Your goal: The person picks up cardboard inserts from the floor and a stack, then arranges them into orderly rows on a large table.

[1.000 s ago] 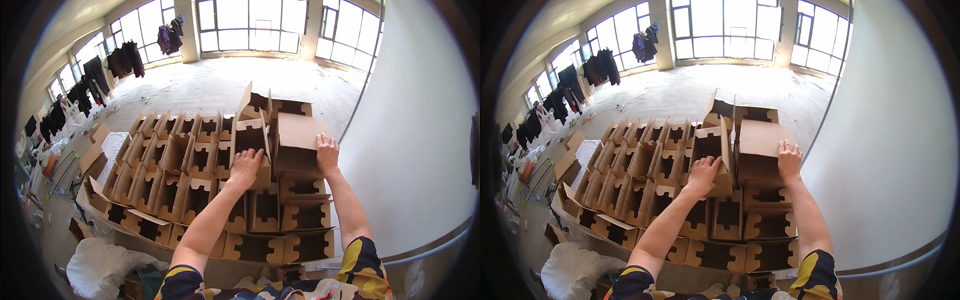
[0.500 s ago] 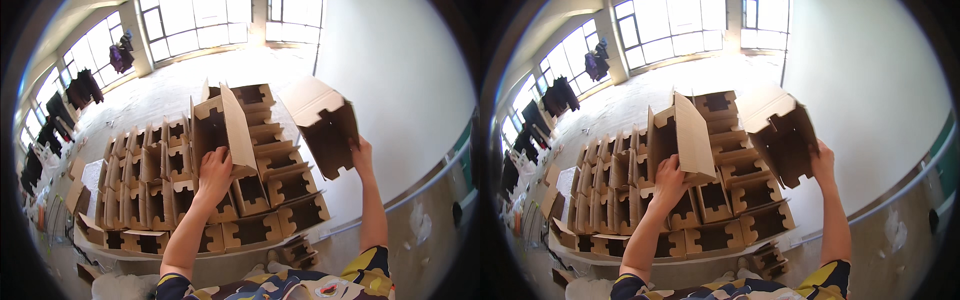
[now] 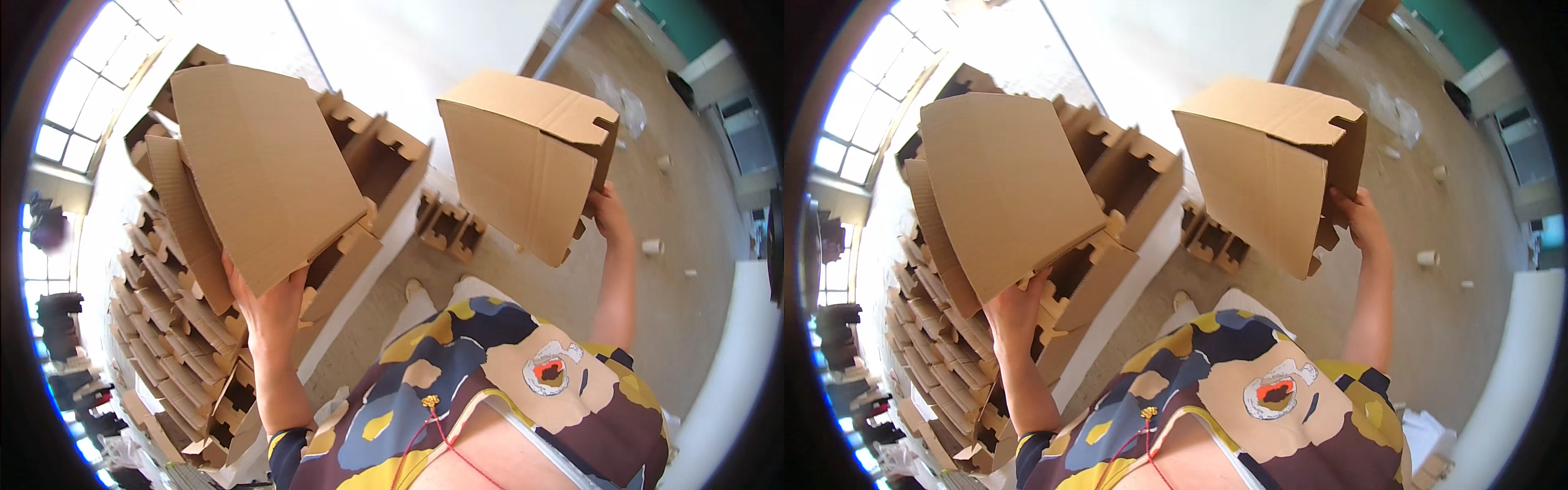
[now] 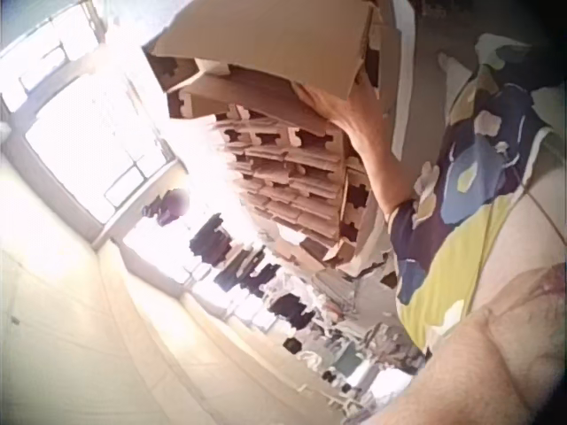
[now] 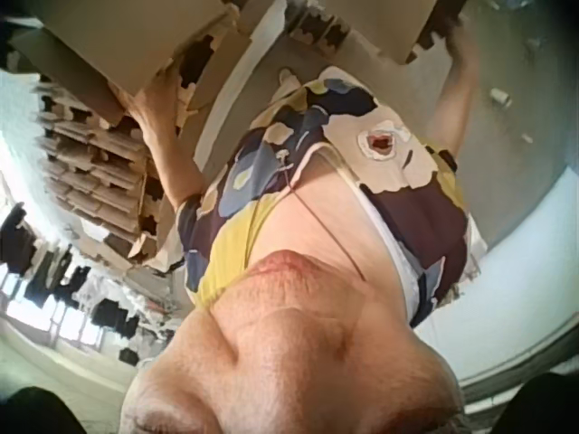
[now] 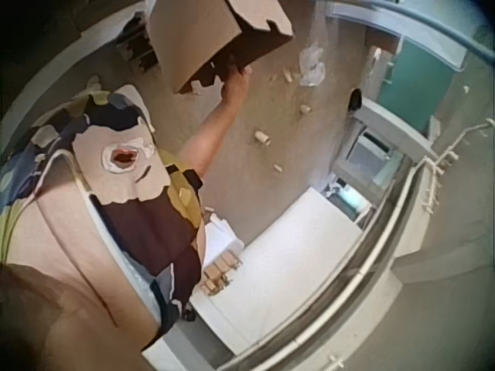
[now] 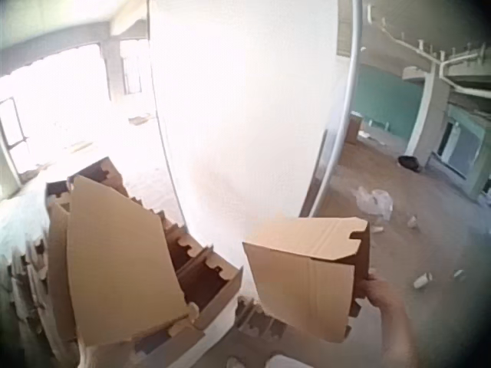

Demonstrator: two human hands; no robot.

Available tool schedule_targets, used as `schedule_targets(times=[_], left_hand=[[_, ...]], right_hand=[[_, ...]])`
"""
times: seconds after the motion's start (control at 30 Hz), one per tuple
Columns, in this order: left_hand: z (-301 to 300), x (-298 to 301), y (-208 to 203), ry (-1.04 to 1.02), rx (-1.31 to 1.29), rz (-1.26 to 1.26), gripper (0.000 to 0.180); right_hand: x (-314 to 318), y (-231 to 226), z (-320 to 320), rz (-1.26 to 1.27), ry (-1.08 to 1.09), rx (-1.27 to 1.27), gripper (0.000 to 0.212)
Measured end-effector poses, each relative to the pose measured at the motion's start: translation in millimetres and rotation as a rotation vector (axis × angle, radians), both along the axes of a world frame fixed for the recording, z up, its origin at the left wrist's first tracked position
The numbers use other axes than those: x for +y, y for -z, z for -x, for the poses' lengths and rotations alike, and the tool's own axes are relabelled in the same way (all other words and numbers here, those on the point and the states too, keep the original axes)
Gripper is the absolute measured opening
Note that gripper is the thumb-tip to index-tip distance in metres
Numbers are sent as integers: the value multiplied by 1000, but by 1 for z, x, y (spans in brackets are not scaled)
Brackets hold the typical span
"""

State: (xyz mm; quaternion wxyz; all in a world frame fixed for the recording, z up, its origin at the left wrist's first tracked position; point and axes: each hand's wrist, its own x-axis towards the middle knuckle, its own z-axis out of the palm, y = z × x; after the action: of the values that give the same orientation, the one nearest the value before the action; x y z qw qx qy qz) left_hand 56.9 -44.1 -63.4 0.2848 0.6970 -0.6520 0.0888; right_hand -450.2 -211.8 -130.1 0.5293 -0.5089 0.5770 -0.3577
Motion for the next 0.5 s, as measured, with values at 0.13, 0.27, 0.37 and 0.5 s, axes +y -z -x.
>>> schedule_targets(times=[0.13,0.27,0.37,0.5], left_hand=[[34,4,16,62,101,-179,31],[79,5,42,204,123,-311,34],[138,-9,49,325,190,-371,36],[218,-33,69,515,198,-424,38]], right_hand=[[23,78,72,-185,178,6,25],[44,149,125,-512,292,48,33],[58,227,168,-578,345,30,36],[63,299,180,-741,381,242,40]])
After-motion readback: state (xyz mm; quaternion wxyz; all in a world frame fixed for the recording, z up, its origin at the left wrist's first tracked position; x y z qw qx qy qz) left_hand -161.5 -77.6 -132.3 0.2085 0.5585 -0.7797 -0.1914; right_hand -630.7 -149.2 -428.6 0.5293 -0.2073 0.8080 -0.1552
